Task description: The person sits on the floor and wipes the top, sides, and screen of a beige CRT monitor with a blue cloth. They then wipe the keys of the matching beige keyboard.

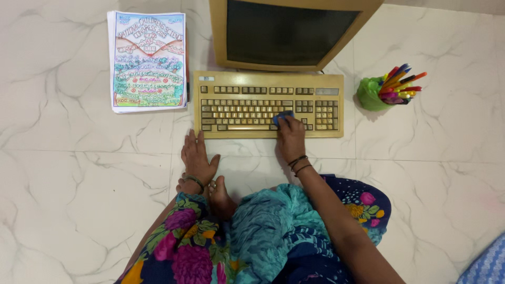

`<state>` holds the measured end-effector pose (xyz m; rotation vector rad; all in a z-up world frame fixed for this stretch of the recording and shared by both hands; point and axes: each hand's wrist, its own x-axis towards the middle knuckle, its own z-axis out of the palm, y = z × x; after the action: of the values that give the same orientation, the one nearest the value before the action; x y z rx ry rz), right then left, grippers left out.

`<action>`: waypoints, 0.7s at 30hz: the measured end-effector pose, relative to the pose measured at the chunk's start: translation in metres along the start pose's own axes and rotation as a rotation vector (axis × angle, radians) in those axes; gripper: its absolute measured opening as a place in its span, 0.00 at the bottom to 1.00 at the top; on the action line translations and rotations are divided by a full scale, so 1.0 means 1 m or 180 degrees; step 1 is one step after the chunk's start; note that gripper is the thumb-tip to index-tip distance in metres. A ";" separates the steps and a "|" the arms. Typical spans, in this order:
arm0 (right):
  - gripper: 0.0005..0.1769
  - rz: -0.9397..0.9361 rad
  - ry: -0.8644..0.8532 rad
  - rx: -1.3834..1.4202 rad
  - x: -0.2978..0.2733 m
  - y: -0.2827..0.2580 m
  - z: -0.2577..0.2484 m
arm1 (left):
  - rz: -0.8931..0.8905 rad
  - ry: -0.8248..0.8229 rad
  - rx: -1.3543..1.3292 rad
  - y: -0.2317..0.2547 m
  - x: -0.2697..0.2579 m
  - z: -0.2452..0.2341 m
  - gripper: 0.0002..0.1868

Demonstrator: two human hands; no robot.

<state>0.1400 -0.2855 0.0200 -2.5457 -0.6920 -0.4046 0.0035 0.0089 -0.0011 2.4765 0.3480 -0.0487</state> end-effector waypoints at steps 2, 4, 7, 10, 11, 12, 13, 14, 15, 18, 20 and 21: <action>0.21 -0.0120 -0.0035 0.0078 0.003 -0.015 0.008 | -0.0068 -0.0055 -0.0022 -0.001 0.001 0.001 0.54; 0.20 -0.0269 -0.0094 0.0105 0.009 -0.032 0.017 | -0.0049 -0.0057 -0.0011 -0.002 0.001 0.001 0.54; 0.15 -0.0170 -0.0300 0.0348 0.021 -0.060 0.034 | -0.0026 -0.0057 0.0002 -0.001 0.001 0.001 0.55; 0.18 -0.0448 -0.0498 0.0578 0.029 -0.088 0.047 | -0.0017 -0.0061 0.0034 -0.001 0.001 0.000 0.56; 0.19 -0.0556 -0.0515 0.0618 0.031 -0.097 0.051 | -0.0015 -0.0065 0.0047 -0.001 0.000 0.000 0.56; 0.20 -0.0668 -0.0533 0.0655 0.034 -0.105 0.055 | -0.0027 -0.0087 0.0099 0.000 0.000 0.000 0.56; 0.21 -0.0780 -0.0551 0.0691 0.036 -0.113 0.059 | -0.0039 -0.0110 0.0151 0.000 0.001 0.000 0.57; 0.24 -0.0885 -0.0688 0.0716 0.039 -0.120 0.063 | -0.0054 -0.0136 0.0201 0.000 0.001 0.001 0.57; 0.27 -0.0989 -0.0826 0.0741 0.041 -0.127 0.067 | 0.0011 -0.0124 0.0239 0.000 0.001 0.001 0.57; 0.33 -0.1300 -0.1125 0.0500 0.047 -0.142 0.080 | 0.0104 -0.0234 0.0492 0.001 0.002 0.001 0.57; 0.29 -0.1389 -0.1184 0.0375 0.049 -0.140 0.084 | 0.0035 -0.0484 0.0831 0.004 0.004 0.000 0.57; 0.23 -0.1374 -0.1165 0.0387 0.050 -0.134 0.084 | 0.0018 -0.0489 0.0760 0.006 0.005 -0.001 0.57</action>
<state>0.1225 -0.1201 0.0166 -2.3655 -1.3677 -0.0241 0.0100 0.0056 0.0025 2.6881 0.2832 -0.2924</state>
